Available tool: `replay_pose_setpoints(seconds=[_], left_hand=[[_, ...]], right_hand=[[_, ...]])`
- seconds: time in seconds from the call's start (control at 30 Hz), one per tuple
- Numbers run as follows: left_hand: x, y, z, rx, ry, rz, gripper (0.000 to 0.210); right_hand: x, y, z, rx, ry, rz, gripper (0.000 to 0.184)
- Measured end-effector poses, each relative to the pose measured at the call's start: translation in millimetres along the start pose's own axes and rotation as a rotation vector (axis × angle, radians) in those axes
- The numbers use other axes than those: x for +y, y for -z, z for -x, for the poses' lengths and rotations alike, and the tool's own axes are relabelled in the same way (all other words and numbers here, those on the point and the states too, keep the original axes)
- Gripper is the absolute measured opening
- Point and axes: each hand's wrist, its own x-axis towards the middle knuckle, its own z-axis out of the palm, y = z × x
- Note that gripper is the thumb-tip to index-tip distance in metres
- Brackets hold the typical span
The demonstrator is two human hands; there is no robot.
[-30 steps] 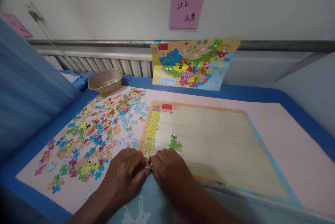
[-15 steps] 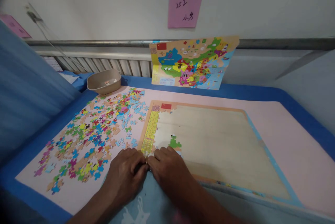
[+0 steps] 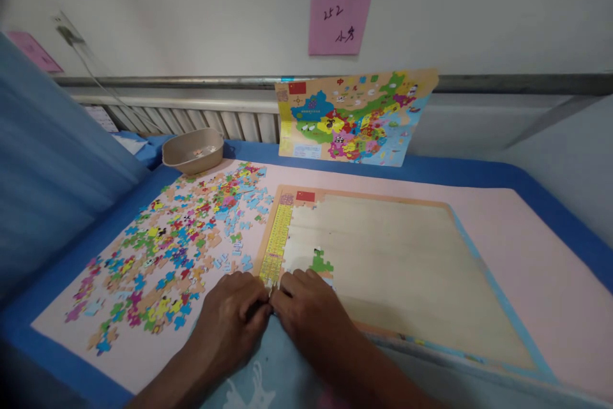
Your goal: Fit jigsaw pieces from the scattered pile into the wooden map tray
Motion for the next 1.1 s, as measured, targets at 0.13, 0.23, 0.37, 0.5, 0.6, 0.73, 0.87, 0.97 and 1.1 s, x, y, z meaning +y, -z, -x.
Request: replay_pose_setpoints(seconds=[0.13, 0.23, 0.37, 0.5, 0.6, 0.73, 0.87, 0.97, 1.1], left_hand=[[-1.4, 2.7, 1.6, 0.007, -0.142, 0.000, 0.017], [-2.3, 5.0, 2.7, 0.007, -0.204, -0.002, 0.019], [-2.9, 8.2, 3.0, 0.013, -0.223, 0.038, 0.020], [-3.2, 11.3, 1.2, 0.007, -0.130, 0.120, 0.017], [-3.2, 12.9, -1.9, -0.032, 0.001, 0.174, 0.016], [-1.4, 13.6, -6.2, -0.086, 0.139, 0.210, 0.019], [0.0, 13.3, -8.0, -0.121, 0.215, 0.206, 0.021], [-0.9, 12.8, -8.4, -0.133, 0.239, 0.180, 0.023], [-2.1, 11.4, -7.8, -0.124, 0.226, 0.123, 0.024]], right_hand=[[-2.0, 1.5, 0.4, 0.001, 0.013, 0.008, 0.023], [-3.4, 3.8, 0.5, 0.068, 0.014, 0.008, 0.021], [-5.5, 9.3, -1.3, 0.036, 0.049, -0.004, 0.019], [-8.2, 12.8, -3.0, -0.031, -0.019, -0.154, 0.018], [-7.3, 11.3, -3.2, -0.029, -0.164, -0.286, 0.020], [-2.5, 7.6, -3.7, -0.031, -0.315, -0.341, 0.021], [-0.8, 6.7, -4.7, -0.013, -0.329, -0.387, 0.021], [-1.5, 5.9, -5.2, -0.031, -0.286, -0.335, 0.019], [-2.7, 1.0, -5.5, -0.052, -0.205, -0.165, 0.012]])
